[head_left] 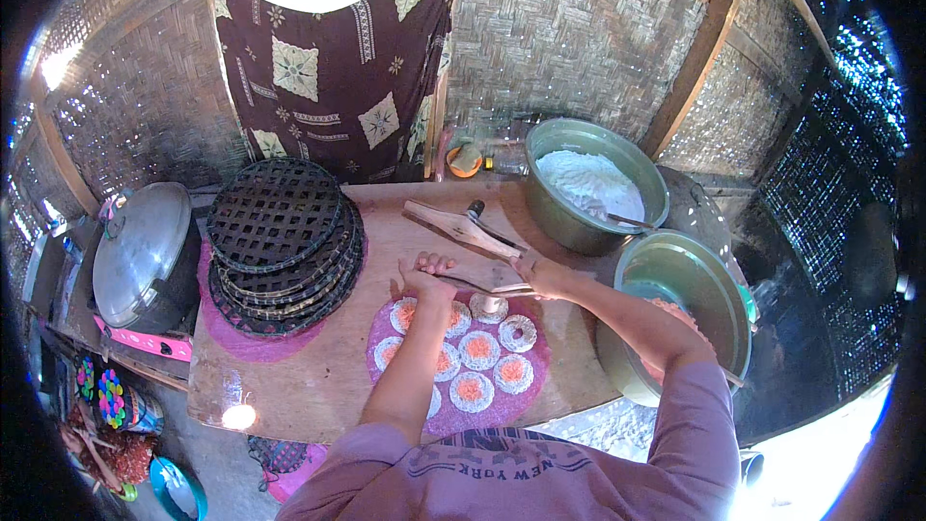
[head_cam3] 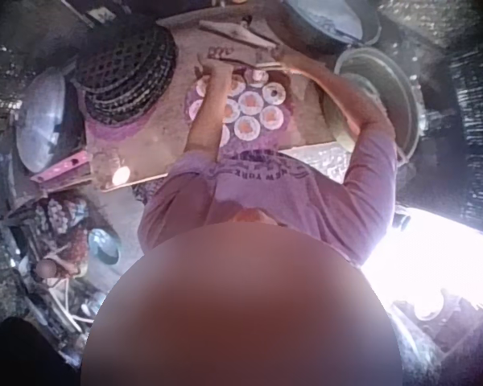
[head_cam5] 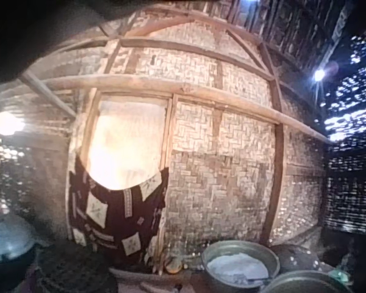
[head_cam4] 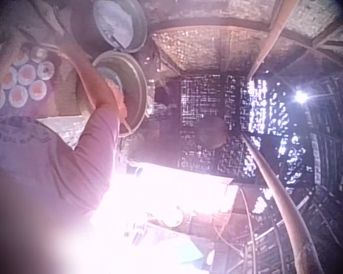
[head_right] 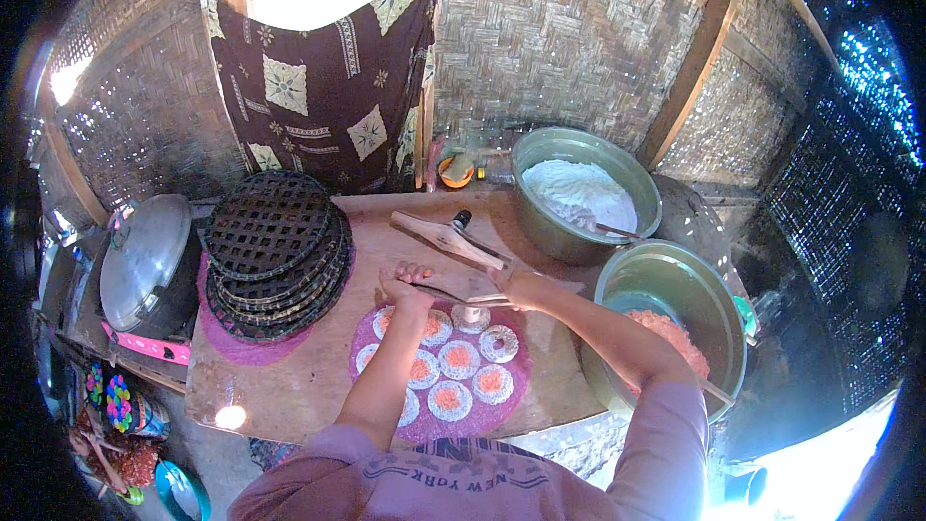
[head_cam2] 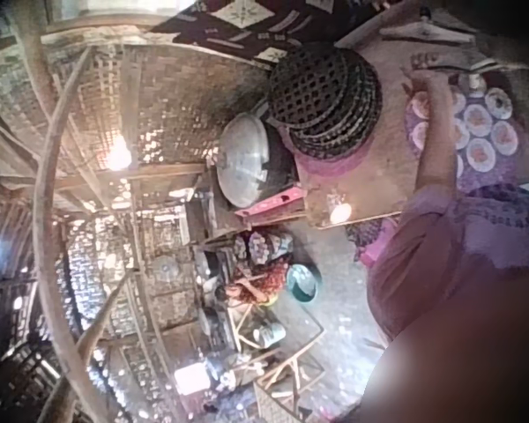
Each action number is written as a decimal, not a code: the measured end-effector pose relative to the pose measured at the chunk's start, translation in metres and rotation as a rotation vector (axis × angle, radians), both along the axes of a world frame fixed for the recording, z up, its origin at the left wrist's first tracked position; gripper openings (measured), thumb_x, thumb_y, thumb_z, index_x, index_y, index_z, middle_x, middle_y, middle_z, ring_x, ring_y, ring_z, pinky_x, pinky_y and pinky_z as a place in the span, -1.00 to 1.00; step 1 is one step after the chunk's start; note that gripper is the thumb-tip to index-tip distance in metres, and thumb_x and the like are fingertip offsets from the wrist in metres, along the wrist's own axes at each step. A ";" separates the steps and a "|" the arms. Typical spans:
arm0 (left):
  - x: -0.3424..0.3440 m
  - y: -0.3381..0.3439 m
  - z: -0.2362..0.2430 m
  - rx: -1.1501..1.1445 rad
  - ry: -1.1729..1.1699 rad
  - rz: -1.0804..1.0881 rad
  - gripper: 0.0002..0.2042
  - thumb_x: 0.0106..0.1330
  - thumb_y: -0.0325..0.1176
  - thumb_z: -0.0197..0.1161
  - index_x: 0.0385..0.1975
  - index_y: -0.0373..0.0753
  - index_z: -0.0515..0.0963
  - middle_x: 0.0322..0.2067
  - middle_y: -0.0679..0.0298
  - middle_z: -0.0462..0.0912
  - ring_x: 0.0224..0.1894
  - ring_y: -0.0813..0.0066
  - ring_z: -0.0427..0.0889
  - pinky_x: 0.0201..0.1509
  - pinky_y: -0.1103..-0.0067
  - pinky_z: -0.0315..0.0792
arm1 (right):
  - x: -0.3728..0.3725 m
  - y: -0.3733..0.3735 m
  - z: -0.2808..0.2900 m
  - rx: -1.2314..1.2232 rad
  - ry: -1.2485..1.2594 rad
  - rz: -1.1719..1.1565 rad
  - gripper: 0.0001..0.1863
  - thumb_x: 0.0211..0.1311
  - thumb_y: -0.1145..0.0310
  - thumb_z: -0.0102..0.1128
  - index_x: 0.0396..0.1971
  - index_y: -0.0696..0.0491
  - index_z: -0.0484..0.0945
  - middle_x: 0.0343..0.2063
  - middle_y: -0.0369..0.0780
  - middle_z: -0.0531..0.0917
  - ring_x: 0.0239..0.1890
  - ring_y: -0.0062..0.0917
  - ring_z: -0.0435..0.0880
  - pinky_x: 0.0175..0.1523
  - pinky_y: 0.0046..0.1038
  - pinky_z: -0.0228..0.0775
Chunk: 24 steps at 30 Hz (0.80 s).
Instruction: The person uses a wooden mold and a circular cutter to form white rice into round shapes on a purple mat, then scoops pink filling from a bowl and places it into the center of each rice piece. The person arranges the finished pieces on a woven tray and stacks them for storage.
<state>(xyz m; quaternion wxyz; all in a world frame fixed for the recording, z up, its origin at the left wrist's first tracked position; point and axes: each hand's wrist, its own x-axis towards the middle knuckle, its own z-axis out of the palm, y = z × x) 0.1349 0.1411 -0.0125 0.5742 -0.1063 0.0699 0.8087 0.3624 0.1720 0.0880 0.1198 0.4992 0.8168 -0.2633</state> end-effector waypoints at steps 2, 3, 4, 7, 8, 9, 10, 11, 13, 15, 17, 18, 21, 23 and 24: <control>-0.002 -0.001 0.002 -0.032 0.027 0.009 -0.47 0.32 0.21 -0.31 -0.76 -0.04 0.17 -0.83 0.44 0.12 -0.73 0.49 0.12 -0.49 0.48 0.16 | -0.001 0.001 -0.009 0.104 -0.005 0.089 -0.19 0.41 -0.22 -0.63 -0.13 0.19 0.51 -0.42 -0.02 0.67 -0.33 -0.17 0.69 -0.01 -0.19 0.43; -0.003 0.000 0.004 -0.055 0.044 0.014 -0.46 0.33 0.22 -0.33 -0.75 -0.05 0.16 -0.83 0.43 0.09 -0.73 0.49 0.09 -0.50 0.47 0.14 | 0.000 0.003 -0.013 0.145 -0.023 0.143 -0.22 0.42 -0.20 -0.61 -0.11 0.18 0.50 -0.44 -0.01 0.66 -0.32 -0.16 0.69 -0.01 -0.18 0.43; -0.003 0.001 0.006 -0.048 0.080 0.032 -0.45 0.35 0.23 -0.35 -0.74 -0.06 0.15 -0.83 0.42 0.06 -0.73 0.49 0.06 -0.50 0.46 0.13 | 0.001 0.004 -0.018 0.201 0.024 0.128 -0.24 0.43 -0.17 -0.59 -0.10 0.17 0.49 -0.45 -0.01 0.66 -0.31 -0.16 0.68 -0.01 -0.17 0.43; 0.002 0.003 0.011 -0.049 0.083 0.038 -0.53 0.28 0.12 -0.22 -0.78 -0.02 0.15 -0.83 0.44 0.11 -0.73 0.50 0.11 -0.51 0.47 0.15 | 0.008 0.012 -0.030 0.337 0.022 0.225 -0.47 0.40 0.03 -0.35 0.11 0.13 0.29 -0.50 0.00 0.64 -0.31 -0.11 0.68 -0.13 -0.12 0.46; 0.004 0.002 0.013 -0.064 0.059 0.031 -0.54 0.28 0.12 -0.23 -0.78 -0.02 0.15 -0.83 0.44 0.09 -0.74 0.50 0.10 -0.52 0.48 0.14 | 0.013 0.015 -0.032 0.417 -0.016 0.337 -0.46 0.34 0.15 -0.16 0.23 0.11 0.14 -0.49 0.01 0.64 -0.33 -0.06 0.67 -0.21 -0.10 0.48; 0.007 0.001 0.015 -0.069 0.045 0.019 -0.55 0.28 0.11 -0.23 -0.77 -0.02 0.14 -0.83 0.44 0.08 -0.74 0.50 0.08 -0.53 0.48 0.13 | 0.018 0.017 -0.035 0.497 -0.055 0.448 -0.31 0.28 0.28 0.03 0.35 0.09 -0.01 -0.48 0.02 0.63 -0.35 -0.02 0.66 -0.30 -0.08 0.49; 0.009 0.001 0.017 -0.089 0.028 0.008 -0.55 0.28 0.10 -0.23 -0.77 -0.02 0.14 -0.83 0.44 0.07 -0.74 0.50 0.07 -0.53 0.48 0.12 | 0.021 0.019 -0.037 0.447 -0.045 0.409 -0.33 0.29 0.26 0.02 0.33 0.09 0.02 -0.49 0.03 0.63 -0.35 -0.03 0.67 -0.30 -0.08 0.49; 0.011 -0.001 0.019 -0.087 0.030 0.013 -0.56 0.28 0.09 -0.23 -0.76 -0.02 0.14 -0.83 0.44 0.07 -0.75 0.50 0.06 -0.54 0.49 0.11 | 0.024 0.020 -0.039 0.396 -0.037 0.371 -0.36 0.29 0.25 0.00 0.31 0.09 0.04 -0.49 0.03 0.63 -0.35 -0.05 0.67 -0.30 -0.09 0.49; 0.014 -0.004 0.023 -0.118 0.024 0.020 -0.58 0.28 0.07 -0.23 -0.75 -0.02 0.14 -0.83 0.44 0.06 -0.75 0.51 0.05 -0.55 0.50 0.09 | 0.027 0.020 -0.042 0.321 -0.035 0.321 -0.41 0.32 0.20 -0.07 0.28 0.10 0.10 -0.52 0.03 0.62 -0.35 -0.07 0.67 -0.31 -0.11 0.48; 0.012 -0.005 0.028 -0.163 0.076 0.030 -0.58 0.28 0.07 -0.23 -0.75 -0.02 0.13 -0.83 0.44 0.06 -0.75 0.51 0.04 -0.56 0.49 0.08 | 0.025 0.015 -0.044 0.278 -0.026 0.317 -0.46 0.38 0.12 -0.16 0.24 0.12 0.15 -0.56 0.03 0.62 -0.35 -0.09 0.68 -0.32 -0.13 0.49; 0.006 -0.003 0.032 -0.150 0.123 0.026 -0.54 0.30 0.13 -0.28 -0.74 -0.03 0.12 -0.82 0.43 0.06 -0.74 0.50 0.05 -0.53 0.47 0.10 | 0.020 0.010 -0.042 0.418 0.035 0.376 -0.46 0.42 0.02 -0.28 0.13 0.16 0.29 -0.60 0.02 0.61 -0.40 -0.07 0.67 -0.32 -0.11 0.47; 0.004 -0.002 0.033 -0.116 0.143 0.018 -0.50 0.32 0.20 -0.32 -0.72 -0.05 0.12 -0.81 0.42 0.05 -0.73 0.49 0.06 -0.51 0.45 0.12 | 0.017 0.008 -0.040 0.448 0.006 0.399 -0.42 0.44 -0.03 -0.34 0.08 0.18 0.36 -0.62 0.02 0.60 -0.42 -0.06 0.66 -0.32 -0.10 0.47; -0.004 0.002 0.031 0.036 0.214 -0.041 -0.39 0.35 0.30 -0.39 -0.66 -0.10 0.27 -0.75 0.35 0.24 -0.65 0.44 0.24 -0.37 0.44 0.23 | 0.012 0.004 -0.026 0.193 0.252 -0.043 -0.08 0.32 -0.35 -0.44 -0.52 0.26 0.62 -0.65 -0.01 0.62 -0.50 -0.19 0.67 -0.30 -0.23 0.50; -0.007 0.004 0.022 -0.055 0.307 -0.083 -0.33 0.36 0.32 -0.42 -0.57 -0.14 0.42 -0.61 0.26 0.43 -0.50 0.40 0.40 -0.22 0.43 0.28 | 0.014 0.003 -0.016 0.014 0.258 -0.204 -0.04 0.26 -0.43 -0.44 -0.59 0.24 0.60 -0.68 -0.04 0.60 -0.55 -0.24 0.65 -0.35 -0.27 0.49; -0.007 0.002 0.015 -0.210 0.375 -0.102 -0.29 0.36 0.33 -0.43 -0.50 -0.18 0.50 -0.51 0.21 0.53 -0.39 0.38 0.48 -0.12 0.41 0.29 | 0.014 0.002 -0.012 -0.078 0.247 -0.287 -0.02 0.23 -0.46 -0.43 -0.63 0.24 0.60 -0.70 -0.05 0.58 -0.58 -0.27 0.64 -0.37 -0.30 0.49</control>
